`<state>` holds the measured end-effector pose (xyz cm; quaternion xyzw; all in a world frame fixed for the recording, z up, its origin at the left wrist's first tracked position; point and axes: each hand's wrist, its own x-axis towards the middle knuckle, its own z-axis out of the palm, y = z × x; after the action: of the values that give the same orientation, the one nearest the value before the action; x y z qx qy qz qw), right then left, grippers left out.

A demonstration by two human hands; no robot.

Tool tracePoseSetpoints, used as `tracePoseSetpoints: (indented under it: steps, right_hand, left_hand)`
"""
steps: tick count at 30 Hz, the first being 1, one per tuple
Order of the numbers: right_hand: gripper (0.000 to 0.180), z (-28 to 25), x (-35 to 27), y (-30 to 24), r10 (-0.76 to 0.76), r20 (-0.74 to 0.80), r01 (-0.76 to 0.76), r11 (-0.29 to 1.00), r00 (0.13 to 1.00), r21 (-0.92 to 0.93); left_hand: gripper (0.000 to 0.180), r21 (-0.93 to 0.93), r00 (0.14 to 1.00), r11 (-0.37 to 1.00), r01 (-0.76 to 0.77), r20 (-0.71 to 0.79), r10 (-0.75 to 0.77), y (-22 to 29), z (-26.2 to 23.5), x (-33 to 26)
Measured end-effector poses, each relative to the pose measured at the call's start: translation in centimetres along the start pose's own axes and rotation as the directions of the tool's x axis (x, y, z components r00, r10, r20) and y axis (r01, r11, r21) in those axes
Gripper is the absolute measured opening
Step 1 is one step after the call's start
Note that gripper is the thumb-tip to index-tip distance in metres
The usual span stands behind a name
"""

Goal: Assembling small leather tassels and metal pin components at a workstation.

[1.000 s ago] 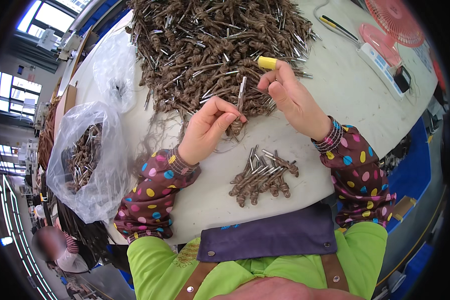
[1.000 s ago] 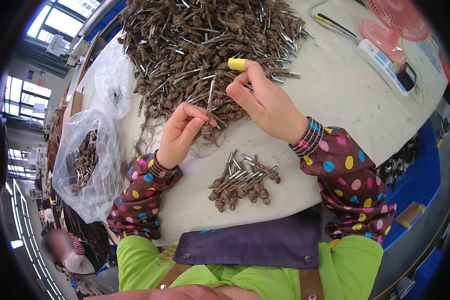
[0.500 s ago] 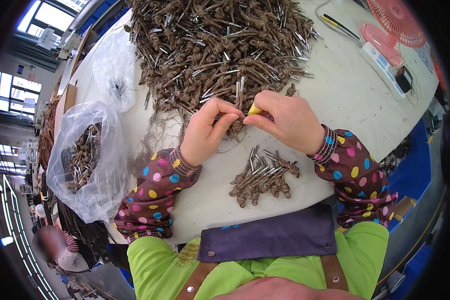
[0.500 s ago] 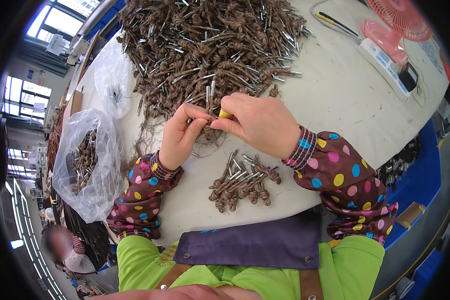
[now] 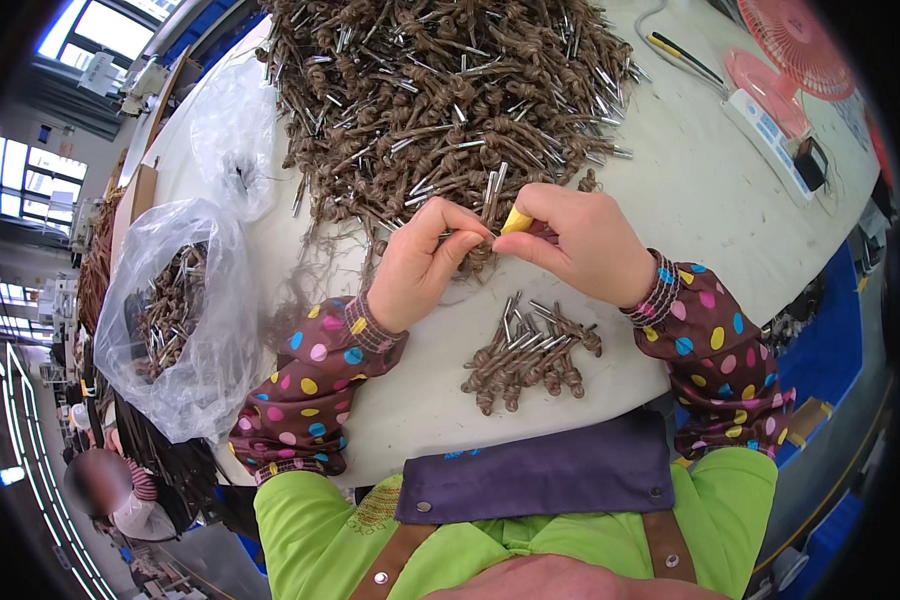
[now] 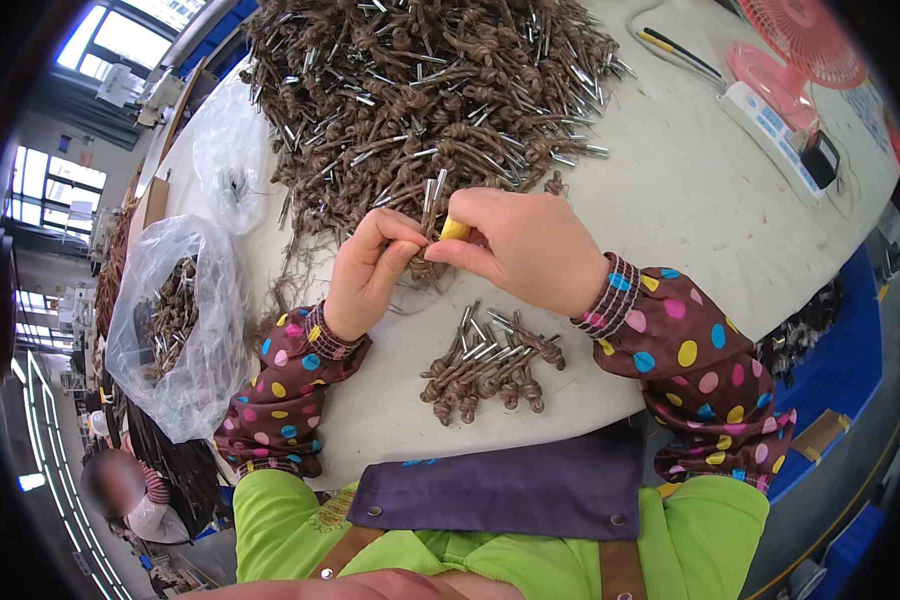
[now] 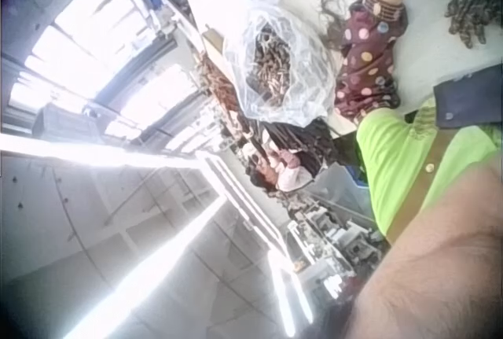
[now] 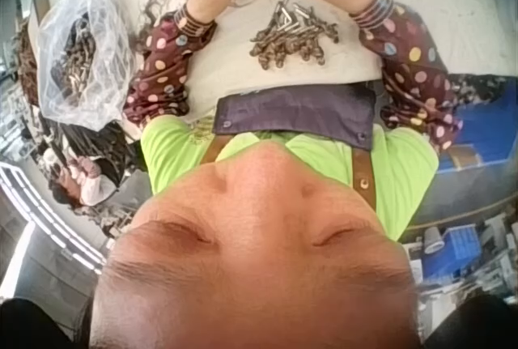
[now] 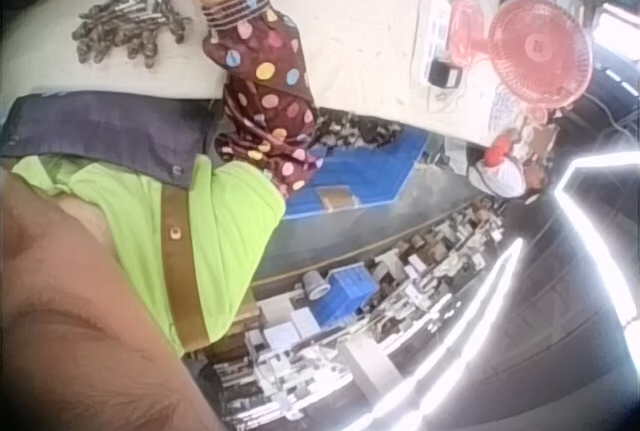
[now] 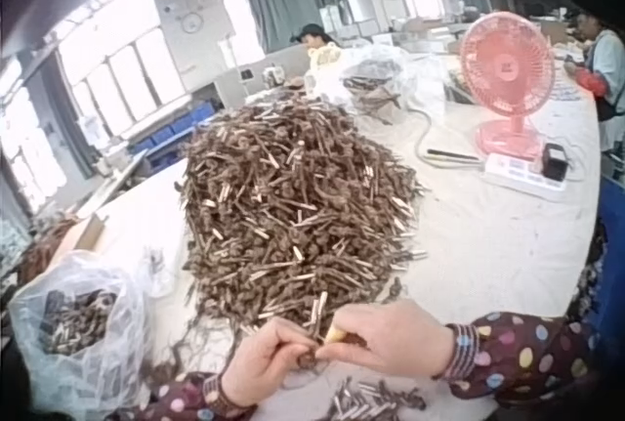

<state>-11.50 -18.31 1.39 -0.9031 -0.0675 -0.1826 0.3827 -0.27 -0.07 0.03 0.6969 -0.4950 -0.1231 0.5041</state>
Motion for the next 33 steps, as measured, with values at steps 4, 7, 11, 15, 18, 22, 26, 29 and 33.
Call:
tracePoseSetpoints:
  steps: [4, 7, 11, 15, 18, 22, 26, 29, 33]
  right_hand:
    - [0.033, -0.4, 0.6, 0.6, 0.203, -0.072, -0.143, 0.863, 0.977, 0.485]
    - [0.028, 0.8, 1.1, 0.9, 0.226, 0.043, -0.193, 0.697, 0.973, 0.690]
    - [0.022, 0.3, 1.0, 0.7, 0.250, 0.065, -0.233, 0.736, 0.966, 0.636]
    - [0.020, -0.3, 0.6, 1.2, 0.331, -0.016, -0.265, 0.784, 0.943, 0.561]
    - [0.022, -0.2, 0.7, 1.3, 0.340, 0.008, -0.300, 0.819, 0.941, 0.489]
    - [0.020, 0.1, 0.6, 1.1, 0.287, 0.155, -0.321, 0.737, 0.945, 0.595]
    - [0.019, 0.6, 0.6, 1.1, 0.270, 0.202, -0.331, 0.627, 0.941, 0.705]
    - [0.019, -0.3, 0.8, 0.6, 0.318, 0.208, -0.376, 0.687, 0.925, 0.622]
    - [0.022, -0.2, 0.7, 0.6, 0.318, 0.165, -0.350, 0.705, 0.933, 0.617]
  left_hand:
    - [0.003, -0.123, 0.999, 0.992, 0.023, 0.043, -0.018, -0.4, 0.1, -0.1]
    - [0.004, -0.058, 0.994, 0.998, -0.038, 0.102, 0.044, -0.1, 0.0, 0.0]
    - [0.003, 0.000, 0.988, 0.988, 0.155, 0.009, -0.155, 1.5, -0.6, 0.1]
    - [0.009, 0.515, 0.995, 0.853, -0.088, 0.010, 0.097, 0.8, -3.0, -0.1]
    - [0.015, 0.540, 0.990, 0.832, -0.128, 0.113, 0.078, 1.7, -2.4, -2.3]
    - [0.015, 0.610, 0.964, 0.772, -0.181, 0.264, 0.018, 1.2, -2.0, -4.0]
    - [0.009, 0.616, 0.950, 0.771, -0.164, 0.309, -0.045, 0.8, -4.0, -4.7]
    - [0.010, 0.633, 0.945, 0.766, -0.111, 0.306, -0.115, 2.1, -5.0, -4.3]
    - [0.022, 0.499, 0.980, 0.864, -0.075, 0.196, -0.028, 4.0, -3.6, -2.1]
